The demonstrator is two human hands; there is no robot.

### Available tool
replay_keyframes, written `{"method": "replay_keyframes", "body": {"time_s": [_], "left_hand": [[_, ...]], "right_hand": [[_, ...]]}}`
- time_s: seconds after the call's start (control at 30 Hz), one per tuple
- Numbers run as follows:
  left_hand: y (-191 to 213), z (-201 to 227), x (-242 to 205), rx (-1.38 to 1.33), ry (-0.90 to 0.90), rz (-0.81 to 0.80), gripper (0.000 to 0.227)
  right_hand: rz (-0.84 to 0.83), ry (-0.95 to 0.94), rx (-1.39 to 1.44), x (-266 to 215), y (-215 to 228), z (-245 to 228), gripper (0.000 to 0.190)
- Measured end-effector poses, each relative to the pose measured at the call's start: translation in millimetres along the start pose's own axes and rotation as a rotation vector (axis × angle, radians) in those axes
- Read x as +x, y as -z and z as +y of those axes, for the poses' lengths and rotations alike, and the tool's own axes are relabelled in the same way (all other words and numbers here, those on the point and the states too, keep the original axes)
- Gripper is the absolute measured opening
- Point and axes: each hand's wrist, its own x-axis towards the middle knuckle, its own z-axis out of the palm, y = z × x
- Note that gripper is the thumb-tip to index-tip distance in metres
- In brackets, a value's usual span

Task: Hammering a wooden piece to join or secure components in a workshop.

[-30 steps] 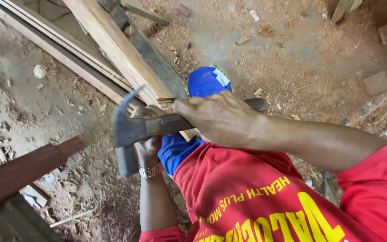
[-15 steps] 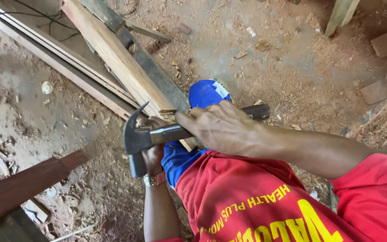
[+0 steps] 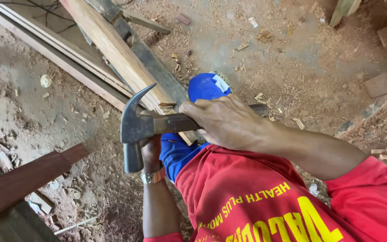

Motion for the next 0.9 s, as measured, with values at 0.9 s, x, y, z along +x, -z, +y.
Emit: {"method": "replay_keyframes", "body": {"time_s": [0.9], "left_hand": [[-81, 67, 0, 0.757, -0.163, -0.159, 0.045]], "right_hand": [[0.069, 0.155, -0.14, -12, -14, -1, 0.038]]}}
